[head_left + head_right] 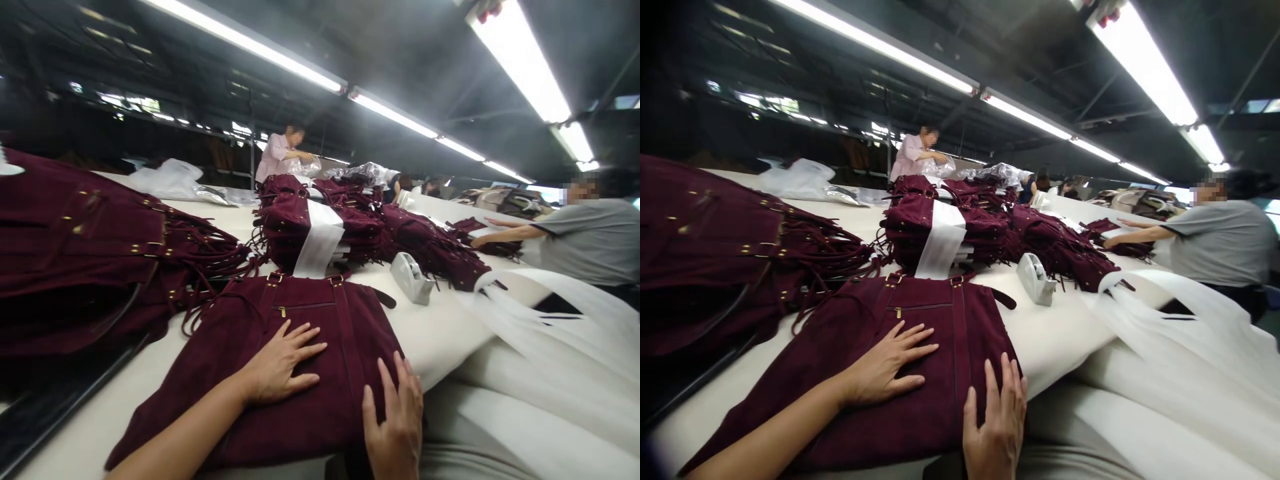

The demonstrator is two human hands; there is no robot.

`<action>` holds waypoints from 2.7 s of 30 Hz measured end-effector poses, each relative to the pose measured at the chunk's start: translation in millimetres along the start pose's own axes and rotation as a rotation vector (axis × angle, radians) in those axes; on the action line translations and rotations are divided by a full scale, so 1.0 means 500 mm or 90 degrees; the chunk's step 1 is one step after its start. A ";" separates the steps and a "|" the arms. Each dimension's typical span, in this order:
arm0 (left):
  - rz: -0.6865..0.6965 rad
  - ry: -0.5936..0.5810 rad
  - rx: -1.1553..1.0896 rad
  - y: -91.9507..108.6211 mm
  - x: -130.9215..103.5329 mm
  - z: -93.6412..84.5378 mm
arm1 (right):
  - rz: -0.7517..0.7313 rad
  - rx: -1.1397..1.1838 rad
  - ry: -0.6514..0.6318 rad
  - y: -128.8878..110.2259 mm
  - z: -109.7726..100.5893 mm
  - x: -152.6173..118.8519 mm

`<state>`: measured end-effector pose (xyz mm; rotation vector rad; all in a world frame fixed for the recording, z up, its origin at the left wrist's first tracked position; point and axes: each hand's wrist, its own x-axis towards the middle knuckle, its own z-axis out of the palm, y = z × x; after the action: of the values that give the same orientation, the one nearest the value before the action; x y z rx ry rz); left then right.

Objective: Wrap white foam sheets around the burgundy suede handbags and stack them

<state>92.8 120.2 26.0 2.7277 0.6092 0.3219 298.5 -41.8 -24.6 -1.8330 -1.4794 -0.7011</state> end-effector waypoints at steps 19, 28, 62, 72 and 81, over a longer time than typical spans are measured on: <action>0.018 -0.004 0.042 -0.013 0.014 0.015 | 0.699 0.458 -0.051 0.088 0.019 -0.032; 0.029 0.017 0.029 -0.017 0.014 0.019 | 0.952 1.039 -0.308 0.070 -0.031 -0.035; -0.083 0.044 0.085 0.023 0.058 0.027 | 0.364 0.097 -0.245 0.179 0.007 0.133; -0.053 -0.030 -0.056 0.011 0.054 0.006 | -0.090 -0.073 -0.150 0.157 -0.026 0.125; 0.000 -0.050 -0.049 -0.004 0.040 0.006 | -0.415 0.278 -0.396 0.219 -0.036 0.130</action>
<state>110.5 129.9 25.6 2.6534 0.5637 0.2325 419.3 -30.3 17.7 -1.2642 -2.4564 -0.0357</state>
